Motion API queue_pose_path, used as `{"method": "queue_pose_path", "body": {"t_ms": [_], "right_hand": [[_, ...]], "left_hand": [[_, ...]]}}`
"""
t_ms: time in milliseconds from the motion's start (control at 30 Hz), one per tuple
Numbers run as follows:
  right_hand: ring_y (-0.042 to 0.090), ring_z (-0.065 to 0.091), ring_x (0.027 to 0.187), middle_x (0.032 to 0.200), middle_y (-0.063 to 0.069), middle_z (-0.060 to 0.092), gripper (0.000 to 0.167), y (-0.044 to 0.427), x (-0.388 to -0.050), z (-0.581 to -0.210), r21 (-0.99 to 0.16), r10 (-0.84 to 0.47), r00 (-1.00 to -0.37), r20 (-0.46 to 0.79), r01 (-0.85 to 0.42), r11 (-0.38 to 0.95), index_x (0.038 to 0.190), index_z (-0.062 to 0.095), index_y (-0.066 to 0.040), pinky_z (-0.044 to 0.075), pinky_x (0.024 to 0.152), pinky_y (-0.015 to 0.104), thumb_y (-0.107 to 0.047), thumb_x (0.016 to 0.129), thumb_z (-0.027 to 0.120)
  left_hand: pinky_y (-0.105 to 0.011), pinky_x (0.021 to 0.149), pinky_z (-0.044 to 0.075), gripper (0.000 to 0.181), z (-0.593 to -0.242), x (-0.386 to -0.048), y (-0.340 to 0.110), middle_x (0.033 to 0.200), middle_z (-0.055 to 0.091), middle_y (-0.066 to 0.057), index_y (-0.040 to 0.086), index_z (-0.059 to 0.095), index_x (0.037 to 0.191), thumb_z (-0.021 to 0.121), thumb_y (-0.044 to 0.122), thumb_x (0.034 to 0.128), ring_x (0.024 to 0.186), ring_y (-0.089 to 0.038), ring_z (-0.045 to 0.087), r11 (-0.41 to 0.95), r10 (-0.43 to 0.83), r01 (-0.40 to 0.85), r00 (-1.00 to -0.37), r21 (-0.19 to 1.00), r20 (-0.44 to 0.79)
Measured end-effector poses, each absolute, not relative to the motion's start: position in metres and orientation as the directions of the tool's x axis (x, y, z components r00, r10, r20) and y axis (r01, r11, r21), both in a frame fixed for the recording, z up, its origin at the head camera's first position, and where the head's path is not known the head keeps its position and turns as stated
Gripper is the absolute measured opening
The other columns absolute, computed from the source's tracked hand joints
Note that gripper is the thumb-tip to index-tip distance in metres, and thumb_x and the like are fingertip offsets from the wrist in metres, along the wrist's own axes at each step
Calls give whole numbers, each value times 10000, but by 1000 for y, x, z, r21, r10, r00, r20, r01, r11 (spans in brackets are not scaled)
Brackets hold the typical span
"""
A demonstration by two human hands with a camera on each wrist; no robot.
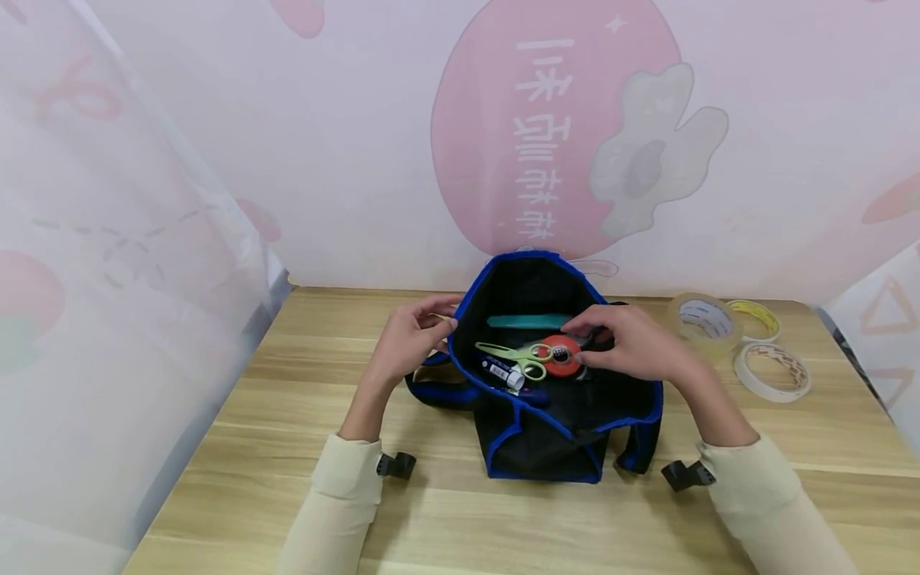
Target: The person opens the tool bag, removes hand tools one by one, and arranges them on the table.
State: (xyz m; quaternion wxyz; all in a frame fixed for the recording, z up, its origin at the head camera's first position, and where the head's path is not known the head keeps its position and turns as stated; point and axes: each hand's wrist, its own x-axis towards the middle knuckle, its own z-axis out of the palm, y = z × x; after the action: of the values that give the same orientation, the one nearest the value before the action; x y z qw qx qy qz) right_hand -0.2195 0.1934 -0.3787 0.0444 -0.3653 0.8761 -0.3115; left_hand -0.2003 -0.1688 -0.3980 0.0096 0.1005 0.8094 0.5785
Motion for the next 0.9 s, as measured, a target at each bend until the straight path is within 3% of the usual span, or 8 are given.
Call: {"method": "queue_pose_path", "body": {"t_ms": [133,367,533,767,900], "right_hand": [[265,726,999,1158,105,762,355,180,-227,-382,-558,-709,-695,115,-636,533,1281,751,-42,654,859,450,-88,936,820],[275,722,975,1178,117,763,331,158,-240,-398,-518,-751,-652,108,-681,517,1266,764,-39,627,829,455,-101,943,807],[273,750,1008,1154,127,762,320,146,-241,-409,-506,-746,-658,103,-681,530,1244,768,-27,651,856,440,-109,938,812],[240,719,989,1217,114,742,324,133,-240,-421,-463,-726,-685,56,-662,589,1231,777,-53,622,830,357,-139,924,834],[225,692,968,1208,111,743,305,128,-240,-422,-428,-710,-703,40,-654,623,1198,790,-60,602,800,349,-132,906,848]], "left_hand": [[-567,775,663,374,-396,-201,-170,1197,749,-173,136,725,1382,680,57,1020,897,-206,756,309,182,160,-978,938,106],[-422,709,680,371,-397,-202,-171,1198,749,-183,133,730,1374,680,47,1017,889,-204,758,305,195,169,-974,937,113],[-485,728,679,371,-399,-202,-170,1191,747,-189,125,727,1375,675,38,1018,889,-214,758,302,201,174,-973,937,115],[-421,712,681,376,-399,-202,-171,1188,752,-169,139,721,1383,674,44,1023,908,-227,757,318,201,171,-973,933,109],[-469,731,681,379,-399,-202,-171,1187,760,-165,133,717,1389,677,49,1022,914,-227,758,322,204,175,-973,930,113]]}}
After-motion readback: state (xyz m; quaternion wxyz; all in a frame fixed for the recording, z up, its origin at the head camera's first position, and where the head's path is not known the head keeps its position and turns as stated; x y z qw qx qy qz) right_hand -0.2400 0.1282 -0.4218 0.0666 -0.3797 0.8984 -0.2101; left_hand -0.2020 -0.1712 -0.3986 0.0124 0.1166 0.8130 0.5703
